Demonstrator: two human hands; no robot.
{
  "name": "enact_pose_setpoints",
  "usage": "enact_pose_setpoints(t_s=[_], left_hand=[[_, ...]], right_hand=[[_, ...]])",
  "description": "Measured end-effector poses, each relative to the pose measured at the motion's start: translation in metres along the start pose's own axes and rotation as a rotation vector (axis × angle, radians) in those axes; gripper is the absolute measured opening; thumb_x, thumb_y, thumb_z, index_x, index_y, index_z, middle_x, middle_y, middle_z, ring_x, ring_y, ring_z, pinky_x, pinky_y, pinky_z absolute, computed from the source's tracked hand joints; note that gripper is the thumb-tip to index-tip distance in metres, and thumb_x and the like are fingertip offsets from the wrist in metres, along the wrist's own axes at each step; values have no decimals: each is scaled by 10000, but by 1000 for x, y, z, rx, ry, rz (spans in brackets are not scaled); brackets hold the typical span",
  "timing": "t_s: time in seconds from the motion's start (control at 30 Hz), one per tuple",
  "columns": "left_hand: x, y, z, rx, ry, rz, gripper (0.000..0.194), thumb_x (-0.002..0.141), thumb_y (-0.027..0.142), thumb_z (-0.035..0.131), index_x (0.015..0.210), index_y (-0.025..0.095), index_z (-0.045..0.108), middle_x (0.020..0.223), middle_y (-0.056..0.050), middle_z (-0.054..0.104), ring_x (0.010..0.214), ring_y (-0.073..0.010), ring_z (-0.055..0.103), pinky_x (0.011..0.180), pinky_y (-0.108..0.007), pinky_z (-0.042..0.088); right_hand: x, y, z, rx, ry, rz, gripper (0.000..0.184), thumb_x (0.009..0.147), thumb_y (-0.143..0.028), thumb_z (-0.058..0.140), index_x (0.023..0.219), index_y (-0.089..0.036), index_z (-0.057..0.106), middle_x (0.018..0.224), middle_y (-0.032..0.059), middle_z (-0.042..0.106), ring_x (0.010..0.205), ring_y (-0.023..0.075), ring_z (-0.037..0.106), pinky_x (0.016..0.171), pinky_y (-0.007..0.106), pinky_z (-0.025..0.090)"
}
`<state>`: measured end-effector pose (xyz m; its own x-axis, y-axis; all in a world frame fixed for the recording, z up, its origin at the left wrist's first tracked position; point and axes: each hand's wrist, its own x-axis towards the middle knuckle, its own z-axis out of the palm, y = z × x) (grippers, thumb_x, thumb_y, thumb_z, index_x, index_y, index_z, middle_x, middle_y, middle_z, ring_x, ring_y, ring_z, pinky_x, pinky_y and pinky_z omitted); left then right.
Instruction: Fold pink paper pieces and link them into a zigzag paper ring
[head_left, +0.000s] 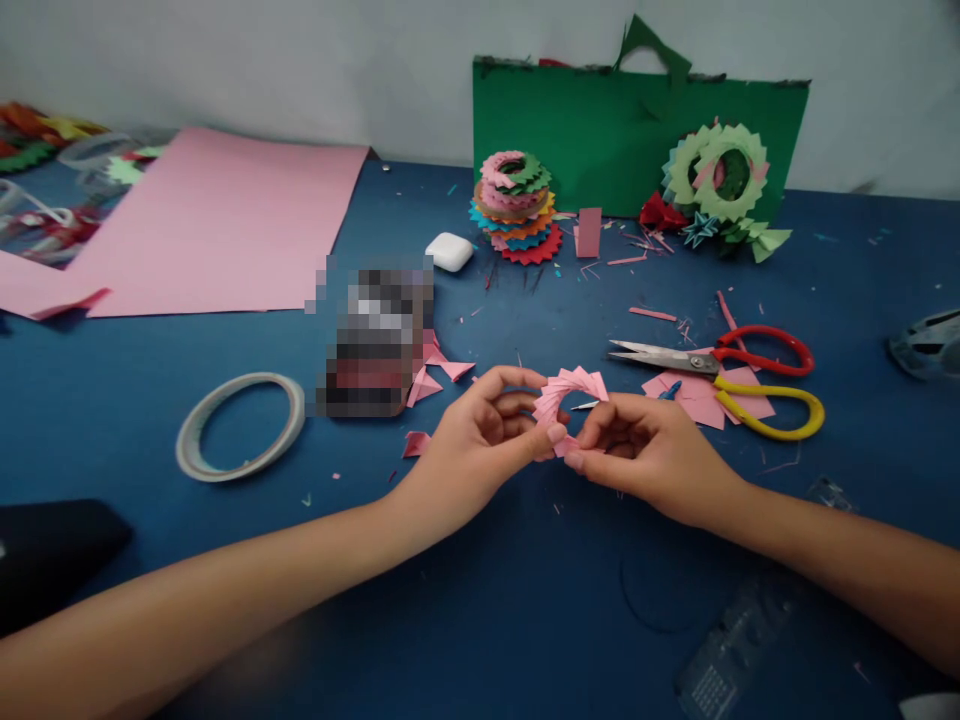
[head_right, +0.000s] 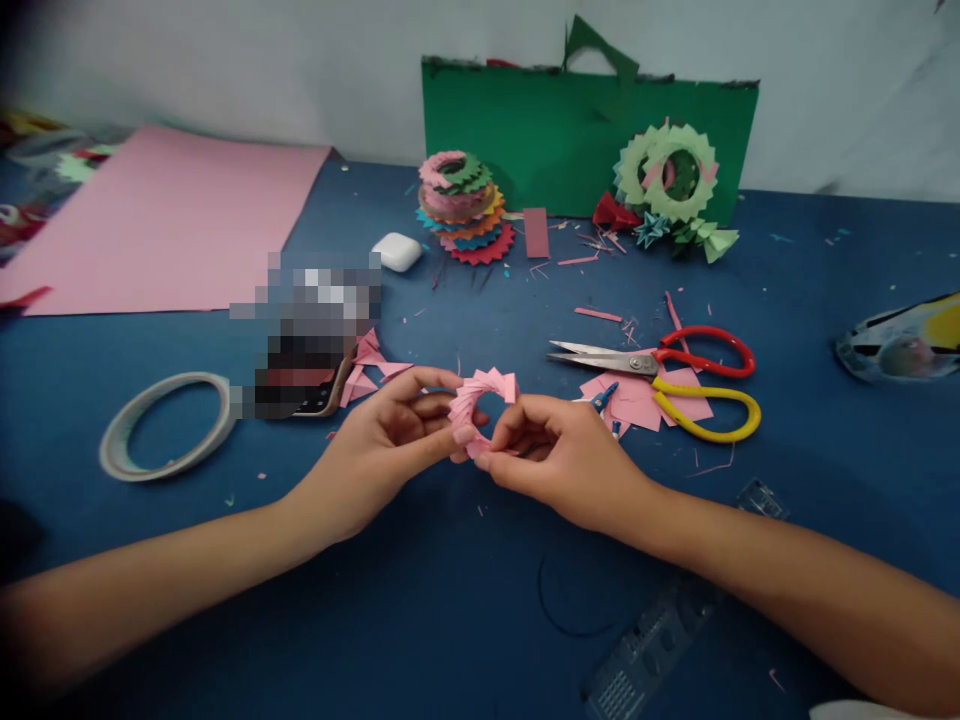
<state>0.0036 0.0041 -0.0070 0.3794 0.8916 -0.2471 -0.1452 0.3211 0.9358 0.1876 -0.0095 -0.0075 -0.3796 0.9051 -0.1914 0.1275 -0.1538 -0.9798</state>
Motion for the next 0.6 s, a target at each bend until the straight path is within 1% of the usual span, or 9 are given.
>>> enact_pose_setpoints(t_s=[0.07, 0.17, 0.23, 0.33, 0.43, 0.6], left_hand=[[0, -1, 0, 56, 5, 22, 342, 722, 162, 736, 991, 178, 525, 844, 14, 629, 766, -88, 613, 699, -174, 507], [-1, -1, 0, 92, -26, 33, 332, 749, 167, 711, 1039, 177, 549, 932, -22, 651, 869, -120, 618, 743, -189, 507], [-1, 0, 0, 94, -37, 36, 308, 777, 183, 686, 1056, 175, 555, 947, -36, 664, 845, -120, 623, 688, -175, 509], [-1, 2, 0, 99, -11, 45, 243, 803, 209, 660, 1026, 167, 574, 850, -26, 673, 736, -105, 623, 590, -160, 504], [0, 2, 0, 98, 40, 58, 209, 789, 210, 677, 973, 155, 594, 798, -16, 668, 714, -105, 626, 577, -160, 514], [2, 1, -4, 88, 110, 52, 251, 742, 217, 726, 959, 153, 618, 811, -23, 679, 722, -115, 631, 577, -167, 535]], right_hand=[[-2, 1, 3, -59, 11, -32, 130, 736, -227, 695, 717, -155, 588, 653, -31, 613, 549, 46, 552, 501, 124, 435], [-4, 2, 6, -104, 28, -79, 95, 744, -206, 680, 729, -158, 599, 669, -28, 628, 577, 59, 579, 531, 132, 458], [-4, 2, 6, -103, 35, -112, 71, 761, -208, 664, 758, -168, 606, 691, -29, 643, 601, 65, 598, 544, 132, 466], [-4, 2, 4, -97, 36, -135, 67, 792, -233, 642, 841, -188, 629, 752, -25, 672, 648, 72, 624, 565, 131, 478], [-4, 2, 2, -122, 57, -130, 78, 794, -256, 646, 841, -195, 656, 754, -25, 680, 637, 67, 624, 553, 126, 476], [-2, 4, -1, -113, 73, -82, 105, 769, -280, 676, 817, -187, 681, 727, -14, 685, 607, 70, 614, 546, 142, 476]])
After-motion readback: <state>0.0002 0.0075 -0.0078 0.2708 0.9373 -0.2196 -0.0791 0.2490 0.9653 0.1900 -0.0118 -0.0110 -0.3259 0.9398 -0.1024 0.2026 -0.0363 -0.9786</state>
